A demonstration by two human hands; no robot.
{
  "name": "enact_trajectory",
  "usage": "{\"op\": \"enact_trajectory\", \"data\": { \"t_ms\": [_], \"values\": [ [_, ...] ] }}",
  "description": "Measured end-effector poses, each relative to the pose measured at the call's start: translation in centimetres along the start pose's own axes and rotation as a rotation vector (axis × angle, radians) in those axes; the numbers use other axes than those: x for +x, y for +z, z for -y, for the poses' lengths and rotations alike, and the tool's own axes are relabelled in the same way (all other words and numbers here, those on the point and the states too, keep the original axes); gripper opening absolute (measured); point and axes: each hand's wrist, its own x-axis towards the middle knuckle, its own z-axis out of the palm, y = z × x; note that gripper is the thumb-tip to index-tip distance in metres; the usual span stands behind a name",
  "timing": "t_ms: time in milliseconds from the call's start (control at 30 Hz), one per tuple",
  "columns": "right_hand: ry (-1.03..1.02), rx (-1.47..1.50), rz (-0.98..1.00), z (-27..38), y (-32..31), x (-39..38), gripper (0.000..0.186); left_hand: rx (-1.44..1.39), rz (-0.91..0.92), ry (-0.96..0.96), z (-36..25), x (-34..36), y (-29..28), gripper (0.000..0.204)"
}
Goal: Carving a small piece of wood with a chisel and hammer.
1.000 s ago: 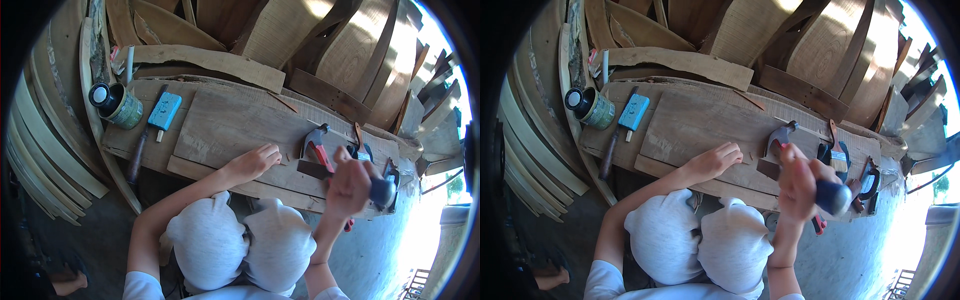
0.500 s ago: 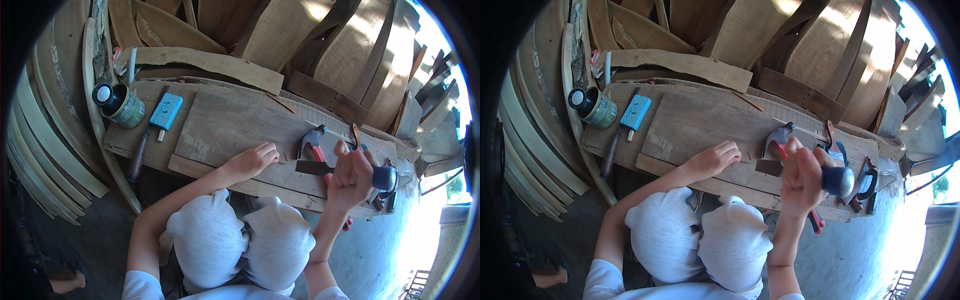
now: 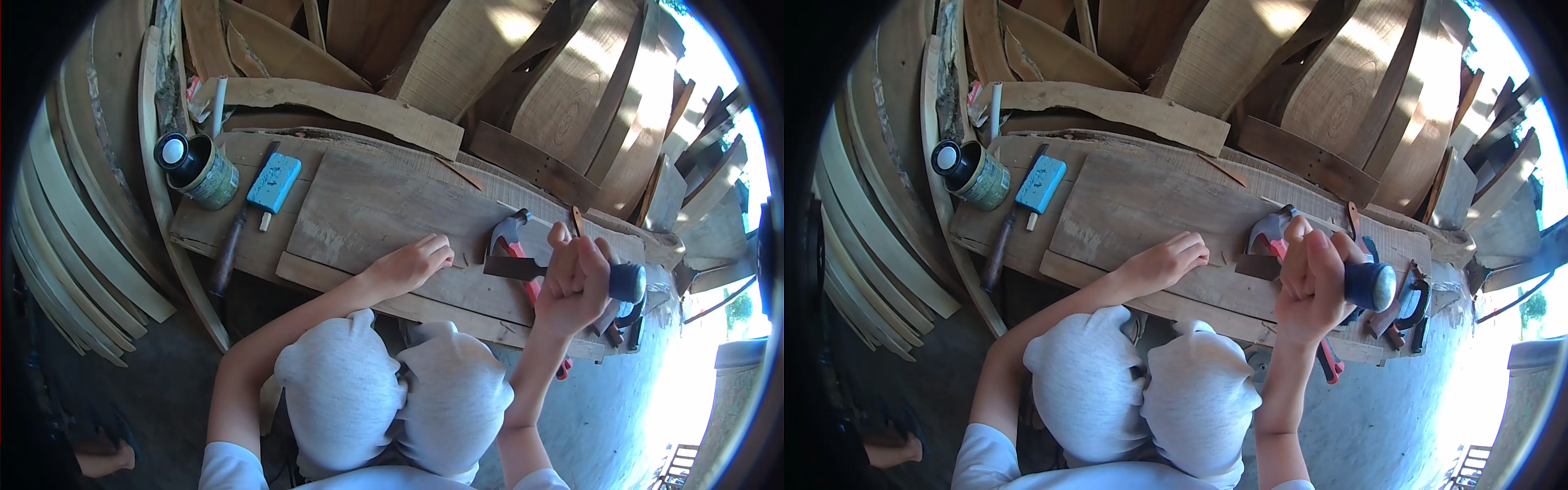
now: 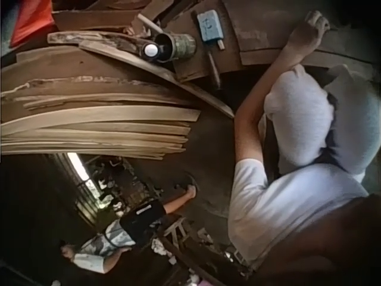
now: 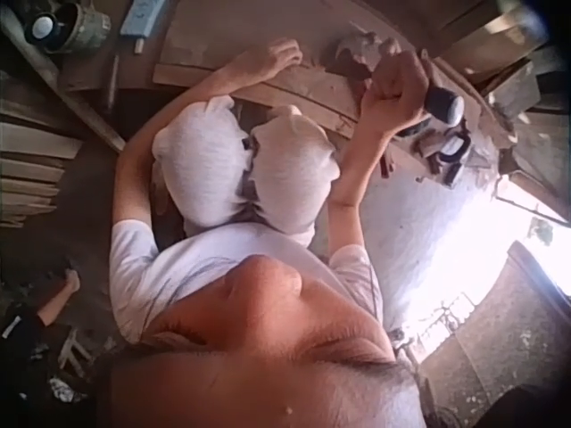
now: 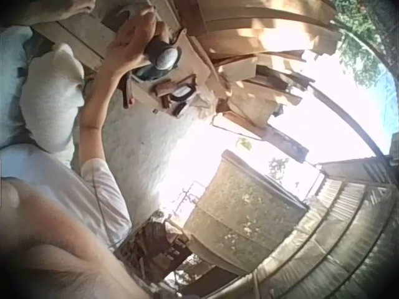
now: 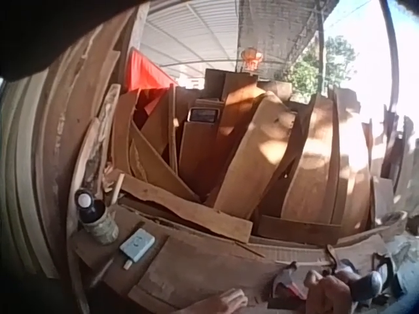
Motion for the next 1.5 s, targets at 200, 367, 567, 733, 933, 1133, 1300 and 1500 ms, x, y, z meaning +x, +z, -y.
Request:
{"op": "enact_trajectory", "data": {
  "t_ms": [200, 367, 567, 733, 933, 1133, 1300, 1500],
  "values": [
    [0.166, 0.013, 0.03, -5.2, 0.4, -1.4, 0.038, -0.002, -0.098, 0.014, 0.3, -0.2, 0.3, 0.01],
    [0.175, 0.048, -0.046, -3.1, 0.2, -0.2, 0.038, -0.023, -0.088, 0.007, 0.2, -0.2, 0.4, 0.011],
    [0.114, 0.022, -0.065, -1.7, 1.0, -0.2, 0.039, -0.033, -0.093, 0.037, 0.2, -0.2, 0.1, 0.011],
    [0.194, 0.035, 0.034, -5.3, -0.4, -1.4, 0.037, -0.01, -0.101, 0.02, 0.3, -0.3, 0.1, 0.012],
    [0.019, -0.006, 0.027, -0.7, -0.1, 0.4, 0.038, -0.014, -0.077, 0.02, 0.2, -0.1, 0.2, 0.012],
    [0.26, 0.013, -0.094, -5.6, 0.4, -0.8, 0.034, 0.001, -0.038, -0.003, 0.0, -0.3, -0.3, 0.009],
    [0.197, 0.049, -0.073, -4.1, 0.1, 0.3, 0.036, 0.019, -0.046, 0.005, 0.1, -0.1, 0.1, 0.009],
    [0.013, 0.131, 0.026, -1.2, 0.6, 1.0, 0.04, 0.024, -0.082, 0.014, 0.1, -0.5, -0.2, 0.013]
  ]
}}
